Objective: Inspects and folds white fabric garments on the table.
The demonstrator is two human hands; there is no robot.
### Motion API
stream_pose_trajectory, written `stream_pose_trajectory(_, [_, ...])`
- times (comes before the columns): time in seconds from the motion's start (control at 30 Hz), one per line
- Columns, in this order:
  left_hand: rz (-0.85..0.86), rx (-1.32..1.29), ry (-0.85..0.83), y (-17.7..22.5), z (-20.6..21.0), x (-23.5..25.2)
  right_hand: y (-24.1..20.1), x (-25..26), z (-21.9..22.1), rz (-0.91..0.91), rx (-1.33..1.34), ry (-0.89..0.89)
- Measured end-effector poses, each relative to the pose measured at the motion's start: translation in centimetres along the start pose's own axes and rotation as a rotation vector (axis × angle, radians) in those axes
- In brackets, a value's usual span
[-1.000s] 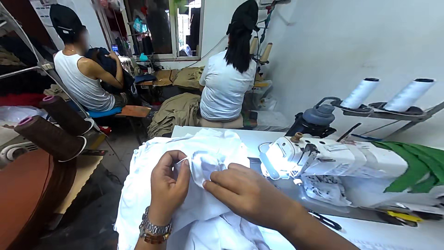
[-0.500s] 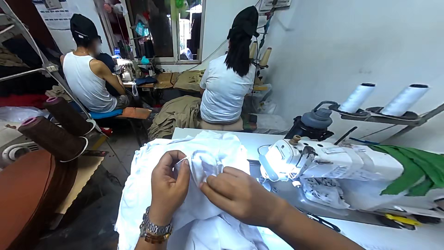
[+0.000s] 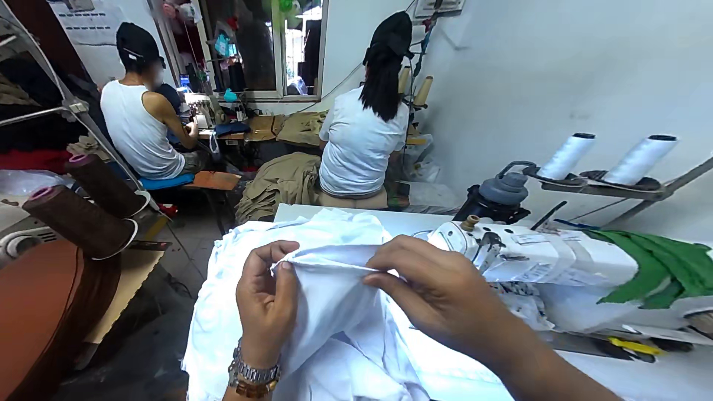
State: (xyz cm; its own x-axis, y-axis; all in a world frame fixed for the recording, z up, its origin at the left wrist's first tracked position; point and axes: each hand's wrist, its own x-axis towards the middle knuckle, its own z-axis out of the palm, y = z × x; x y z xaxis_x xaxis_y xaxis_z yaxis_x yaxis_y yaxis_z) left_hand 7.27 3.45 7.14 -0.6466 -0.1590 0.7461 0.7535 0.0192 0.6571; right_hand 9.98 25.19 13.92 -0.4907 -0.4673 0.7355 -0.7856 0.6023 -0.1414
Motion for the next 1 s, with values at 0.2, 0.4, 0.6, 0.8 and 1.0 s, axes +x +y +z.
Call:
stream_pose_trajectory(0.2, [-0.185, -0.314, 0.054, 0.9, 1.4, -1.4, -0.4, -2.3, 3.4, 0.368, 0.204, 0.250])
stream_pose_trajectory(0.4, [-0.410, -0.474, 0.055, 1.5, 1.3, -2.0, -0.2, -2.5, 4.5, 0.375, 0.088, 0.209])
stream_pose_trajectory(0.6, [-0.357, -0.330, -0.112, 0.9, 1.7, -1.7, -0.2, -2.8, 4.8, 0.278, 0.135, 0.178])
stream_pose_trajectory(0.8, [-0.139, 0.062, -0.422, 0.0, 1.6, -1.8, -0.6, -3.2, 3.9, 0.202, 0.086, 0.111])
stream_pose_trajectory(1.0, [-0.169, 0.033, -0.434, 0.2, 1.7, -2.5, -0.6, -3.6, 3.7, 0.240, 0.197, 0.124])
